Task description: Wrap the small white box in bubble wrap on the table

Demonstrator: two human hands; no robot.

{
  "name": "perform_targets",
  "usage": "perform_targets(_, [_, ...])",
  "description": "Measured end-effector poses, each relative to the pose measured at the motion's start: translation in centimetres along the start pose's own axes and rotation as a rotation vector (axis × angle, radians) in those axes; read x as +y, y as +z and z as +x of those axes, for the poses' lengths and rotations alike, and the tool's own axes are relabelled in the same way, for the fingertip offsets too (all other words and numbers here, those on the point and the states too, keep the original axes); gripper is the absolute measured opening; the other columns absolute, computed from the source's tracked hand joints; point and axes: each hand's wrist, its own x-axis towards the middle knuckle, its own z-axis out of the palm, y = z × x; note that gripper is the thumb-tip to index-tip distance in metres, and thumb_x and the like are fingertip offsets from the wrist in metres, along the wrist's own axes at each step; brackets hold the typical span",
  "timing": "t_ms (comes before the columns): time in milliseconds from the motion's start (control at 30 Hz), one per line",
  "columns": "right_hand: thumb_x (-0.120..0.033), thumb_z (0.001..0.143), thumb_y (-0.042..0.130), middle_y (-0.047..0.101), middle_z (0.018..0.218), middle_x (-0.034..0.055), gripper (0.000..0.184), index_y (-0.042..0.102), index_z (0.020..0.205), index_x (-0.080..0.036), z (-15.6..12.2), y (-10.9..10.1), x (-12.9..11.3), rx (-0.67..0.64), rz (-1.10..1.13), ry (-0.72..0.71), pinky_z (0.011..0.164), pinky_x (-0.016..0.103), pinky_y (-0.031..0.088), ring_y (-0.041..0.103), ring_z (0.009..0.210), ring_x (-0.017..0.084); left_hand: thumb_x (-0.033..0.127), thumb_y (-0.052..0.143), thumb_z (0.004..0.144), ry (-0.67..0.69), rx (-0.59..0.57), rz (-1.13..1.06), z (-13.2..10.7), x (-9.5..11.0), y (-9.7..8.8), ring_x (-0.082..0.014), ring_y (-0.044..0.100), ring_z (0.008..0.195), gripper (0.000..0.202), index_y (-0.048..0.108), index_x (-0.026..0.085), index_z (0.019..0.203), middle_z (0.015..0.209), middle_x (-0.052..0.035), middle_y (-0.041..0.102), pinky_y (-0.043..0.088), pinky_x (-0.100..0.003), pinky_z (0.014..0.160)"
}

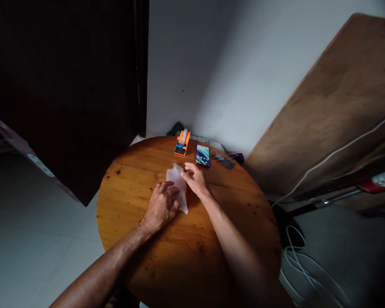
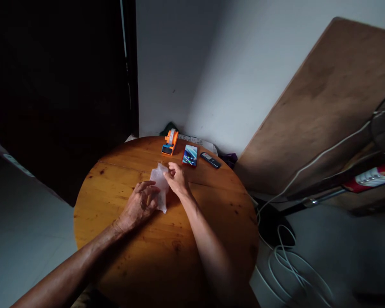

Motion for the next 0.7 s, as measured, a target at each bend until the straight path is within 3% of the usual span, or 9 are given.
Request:
perform_targets(100, [-0.022, 0.086, 0.058, 0.055, 0.139, 0.0065, 0.024, 0.073, 0.105, -0.023, -0.9, -0.4, -1.2, -0.035, -0.165, -0.372, 0.112, 0.041, 0.036, 0.049, 0.129, 0.024, 0.013, 0.059, 0.079, -0.029, -0.006, -0.009, -0.1, -0.1, 0.3, -0.0289, 0.060, 0.113, 0.029, 0.070, 0.017, 0.105, 0.124, -0.0139, 0.063, 0.048, -0.048, 0.101])
perform_targets(167, [-0.029, 0.094, 0.050, 0.048, 0.148, 0.0031, 0.027, 0.076, 0.096, -0.025, -1.5, -0.4, -1.8, -0.129, -0.286, -0.496, 0.116, 0.043, 0.029, 0.040, 0.138, 0.025, 0.014, 0.059, 0.080, -0.033, -0.013, -0.017, -0.1, -0.1, 0.4, -0.0286, 0.060, 0.114, 0.031, 0.070, 0.018, 0.108, 0.124, -0.0129, 0.064, 0.048, -0.047, 0.102])
perform_targets(267, [-0.037, 0.100, 0.041, 0.043, 0.154, 0.0025, 0.040, 0.077, 0.091, -0.023, -1.7, 0.0, -2.0, -0.230, -0.449, -0.472, 0.117, 0.050, 0.023, 0.027, 0.145, 0.028, 0.014, 0.058, 0.080, -0.020, -0.019, -0.040, 0.0, -0.1, 0.5, -0.0280, 0.059, 0.116, 0.036, 0.068, 0.019, 0.115, 0.124, -0.0123, 0.064, 0.048, -0.046, 0.103])
perform_targets(367, [-0.042, 0.101, 0.039, 0.038, 0.157, 0.0029, 0.043, 0.077, 0.093, -0.022, -1.3, 0.2, -1.3, -0.217, -0.562, -0.459, 0.117, 0.056, 0.018, 0.021, 0.147, 0.029, 0.015, 0.059, 0.080, -0.023, -0.021, -0.046, 0.0, -0.2, 0.5, -0.0280, 0.060, 0.115, 0.033, 0.069, 0.019, 0.112, 0.124, -0.0129, 0.064, 0.049, -0.047, 0.102])
perform_targets(533, [-0.043, 0.098, 0.044, 0.037, 0.157, 0.0063, 0.037, 0.075, 0.106, -0.023, -0.5, 0.0, -0.3, -0.060, -0.611, -0.395, 0.116, 0.058, 0.017, 0.023, 0.146, 0.033, 0.013, 0.059, 0.079, -0.025, -0.029, -0.031, -0.1, -0.2, 0.5, -0.0286, 0.063, 0.111, 0.032, 0.069, 0.018, 0.109, 0.123, -0.0137, 0.065, 0.051, -0.048, 0.099])
perform_targets(633, [-0.039, 0.099, 0.041, 0.038, 0.155, 0.0093, 0.041, 0.061, 0.131, -0.024, -0.2, -0.4, 0.0, 0.126, -0.462, -0.314, 0.115, 0.056, 0.023, 0.029, 0.144, 0.031, 0.013, 0.059, 0.079, -0.034, -0.015, -0.021, -0.2, -0.1, 0.5, -0.0288, 0.062, 0.111, 0.031, 0.069, 0.017, 0.108, 0.123, -0.0141, 0.064, 0.050, -0.049, 0.099])
perform_targets(700, [-0.036, 0.097, 0.041, 0.046, 0.148, 0.0113, 0.044, 0.054, 0.137, -0.023, 0.1, -0.8, 0.4, 0.194, -0.295, -0.270, 0.112, 0.050, 0.033, 0.043, 0.135, 0.028, 0.012, 0.059, 0.079, -0.044, -0.014, -0.019, -0.3, -0.2, 0.6, -0.0287, 0.062, 0.112, 0.031, 0.069, 0.018, 0.108, 0.123, -0.0139, 0.064, 0.050, -0.048, 0.100])
